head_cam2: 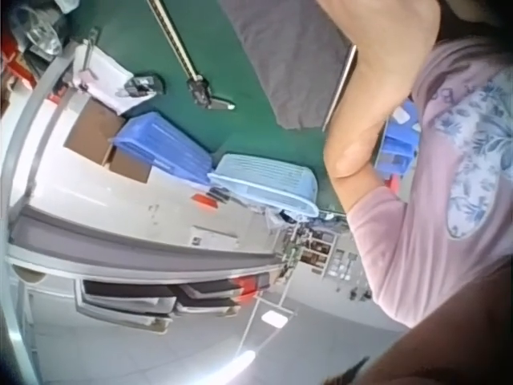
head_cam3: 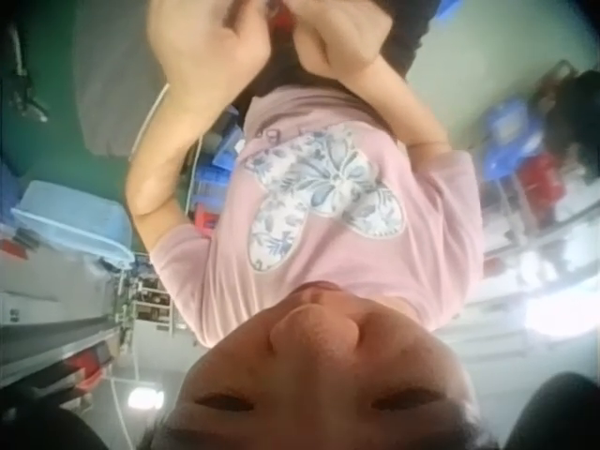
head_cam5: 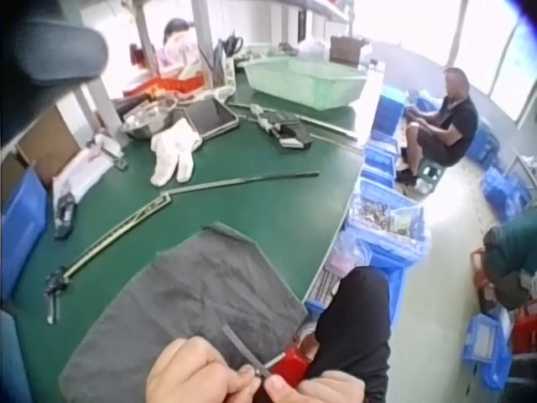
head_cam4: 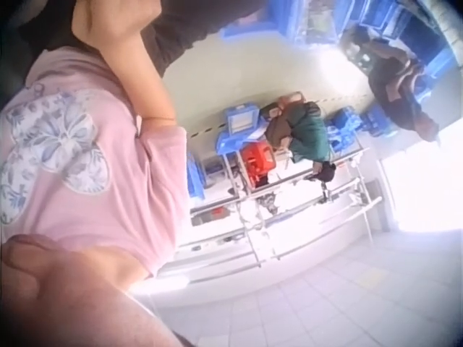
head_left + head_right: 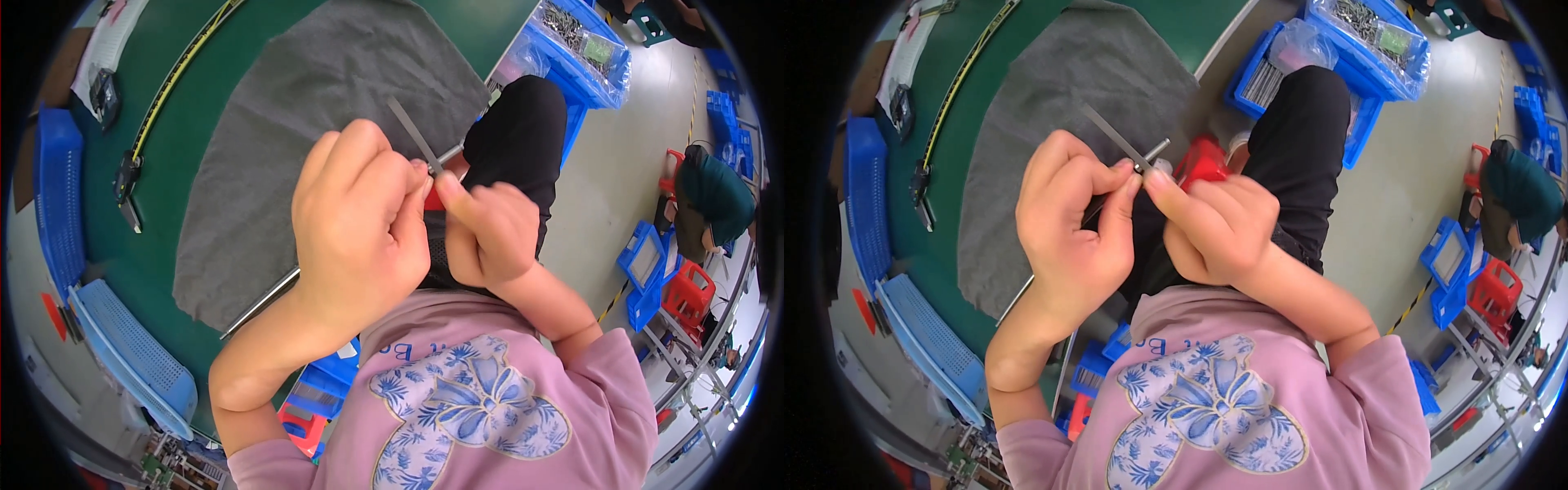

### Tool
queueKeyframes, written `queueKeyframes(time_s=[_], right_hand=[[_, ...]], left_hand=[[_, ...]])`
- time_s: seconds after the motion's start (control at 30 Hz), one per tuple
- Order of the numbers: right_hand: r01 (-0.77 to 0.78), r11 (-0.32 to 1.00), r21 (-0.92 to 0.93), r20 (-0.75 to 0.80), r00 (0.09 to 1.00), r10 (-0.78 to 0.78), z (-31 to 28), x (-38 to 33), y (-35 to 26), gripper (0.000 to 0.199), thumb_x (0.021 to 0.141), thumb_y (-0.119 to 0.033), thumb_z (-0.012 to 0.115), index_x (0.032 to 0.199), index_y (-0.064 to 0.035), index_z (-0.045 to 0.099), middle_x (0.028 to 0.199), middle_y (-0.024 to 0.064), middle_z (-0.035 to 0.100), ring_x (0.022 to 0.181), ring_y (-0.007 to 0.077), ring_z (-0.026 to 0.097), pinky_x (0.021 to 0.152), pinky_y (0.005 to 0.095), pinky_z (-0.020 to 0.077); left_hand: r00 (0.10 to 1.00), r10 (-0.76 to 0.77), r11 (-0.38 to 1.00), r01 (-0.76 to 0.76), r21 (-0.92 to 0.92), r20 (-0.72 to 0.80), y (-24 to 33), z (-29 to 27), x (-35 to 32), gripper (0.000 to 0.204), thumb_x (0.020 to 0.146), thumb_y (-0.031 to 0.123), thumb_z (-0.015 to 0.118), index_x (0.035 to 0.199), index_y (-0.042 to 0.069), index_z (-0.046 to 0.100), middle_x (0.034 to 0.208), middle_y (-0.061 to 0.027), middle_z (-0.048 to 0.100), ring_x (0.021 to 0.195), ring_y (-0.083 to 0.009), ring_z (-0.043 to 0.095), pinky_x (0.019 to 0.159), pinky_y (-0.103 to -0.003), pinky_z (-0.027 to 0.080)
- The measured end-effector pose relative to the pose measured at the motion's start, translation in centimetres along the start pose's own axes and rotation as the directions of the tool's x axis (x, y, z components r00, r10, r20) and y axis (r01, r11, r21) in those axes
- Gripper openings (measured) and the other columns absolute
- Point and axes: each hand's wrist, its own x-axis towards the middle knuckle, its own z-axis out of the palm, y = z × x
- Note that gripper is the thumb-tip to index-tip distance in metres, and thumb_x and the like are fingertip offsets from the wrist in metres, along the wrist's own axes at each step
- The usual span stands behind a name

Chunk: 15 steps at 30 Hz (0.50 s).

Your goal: The recorder is filing the ends of thin metal rods and then measuring them using a digital micrometer at a workstation.

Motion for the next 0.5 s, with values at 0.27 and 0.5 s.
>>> queueKeyframes(time_s=[0.27,0.5], right_hand=[[0.03,0.999,-0.011,-0.089,0.996,-0.031,1.1,-0.5,0.6,0.04,0.055,0.005,0.059,0.094,0.0024,0.066,0.052,0.0008,0.039,0.039,0.0143,0.039,0.039,0.0266,0.0284],[0.092,0.996,-0.011,-0.139,0.986,-0.093,1.8,0.2,1.1,0.04,0.056,0.004,0.059,0.095,0.0024,0.067,0.052,0.0002,0.039,0.04,0.0132,0.038,0.039,0.0263,0.0279]], left_hand=[[1.0,-0.009,1.0,0.009,-0.013,0.006,0.0,0.0,0.0,0.015,0.064,-0.007,0.064,0.069,0.002,0.054,0.072,-0.009,0.046,0.064,-0.0276,0.047,0.055,-0.037,0.037],[1.0,0.001,1.0,-0.001,0.001,0.004,0.1,0.0,0.2,0.015,0.065,-0.007,0.065,0.069,0.002,0.053,0.071,-0.0088,0.047,0.064,-0.0276,0.047,0.055,-0.037,0.037]])
